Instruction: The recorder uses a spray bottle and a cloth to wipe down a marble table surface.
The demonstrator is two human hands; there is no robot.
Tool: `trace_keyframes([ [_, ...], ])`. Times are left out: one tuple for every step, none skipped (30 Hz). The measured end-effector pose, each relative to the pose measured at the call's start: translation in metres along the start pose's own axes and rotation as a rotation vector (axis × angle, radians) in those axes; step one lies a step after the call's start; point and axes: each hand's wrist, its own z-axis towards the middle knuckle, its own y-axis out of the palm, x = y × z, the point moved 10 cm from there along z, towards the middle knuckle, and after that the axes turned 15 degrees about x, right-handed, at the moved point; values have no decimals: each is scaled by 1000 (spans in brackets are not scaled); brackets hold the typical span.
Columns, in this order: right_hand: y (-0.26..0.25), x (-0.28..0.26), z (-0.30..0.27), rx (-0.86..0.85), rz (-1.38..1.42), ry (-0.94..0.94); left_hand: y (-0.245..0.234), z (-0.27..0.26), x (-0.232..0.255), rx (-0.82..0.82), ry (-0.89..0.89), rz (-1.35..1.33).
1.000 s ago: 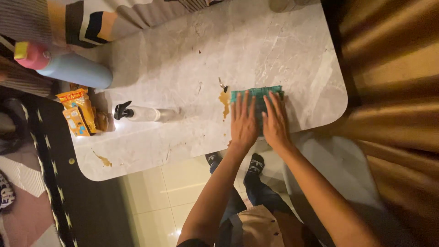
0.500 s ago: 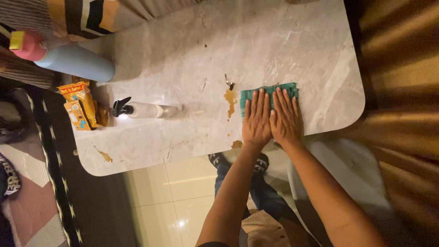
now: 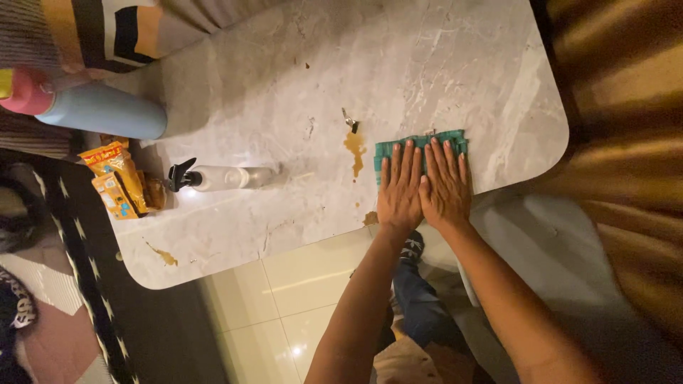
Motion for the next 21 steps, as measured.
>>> trace_keyframes([
  [0,-1,-3,3,-3,3,-1,-2,0,0,4,-3],
  [0,-1,-5,11,-9,15,-3,-4,0,1,17,-11],
  [3,-3,-9,21,-10,26,-4,-7,-2,4,31,-13],
  [2,-5,-9,25,-7,28,-4,-7,-3,5,35,-9],
  [3,-6,-13,10,-17,44,-2,-11,-4,-25,52,18],
  [4,-6,-16,-5,-27,59,1,-14,-4,-55,69,45],
  [3,-8,-19,-5,-28,66,-4,-15,-2,-60,73,44],
  [3,-8,-22,-19,-26,90,-6,-16,0,-91,87,67],
  [4,-10,-22,-31,-22,111,-10,-15,1,-118,101,94],
  [5,-9,-29,-29,-21,116,-9,-21,2,-120,106,95],
  [9,-8,-32,-27,-22,117,-9,-23,2,-115,120,134],
  [12,-6,-35,-25,-23,118,-9,-25,1,-110,135,174],
  [11,-11,-36,-22,-24,122,-8,-28,-2,-110,139,173],
  [11,-13,-38,-26,-23,149,-7,-31,-3,-102,162,185],
  [10,-13,-41,-26,-24,177,-6,-33,-4,-91,187,194],
  [12,-16,-47,-22,-26,180,-10,-36,-6,-89,193,192],
  [11,-18,-50,3,-19,187,-11,-36,-6,-118,194,136],
  [10,-20,-52,28,-11,193,-13,-37,-6,-146,195,79],
  [11,-27,-54,27,-7,190,-16,-39,-11,-145,192,83],
  [11,-29,-57,40,7,250,-20,-42,-12,-138,240,70],
  [11,-32,-61,52,20,313,-25,-46,-14,-133,289,57],
])
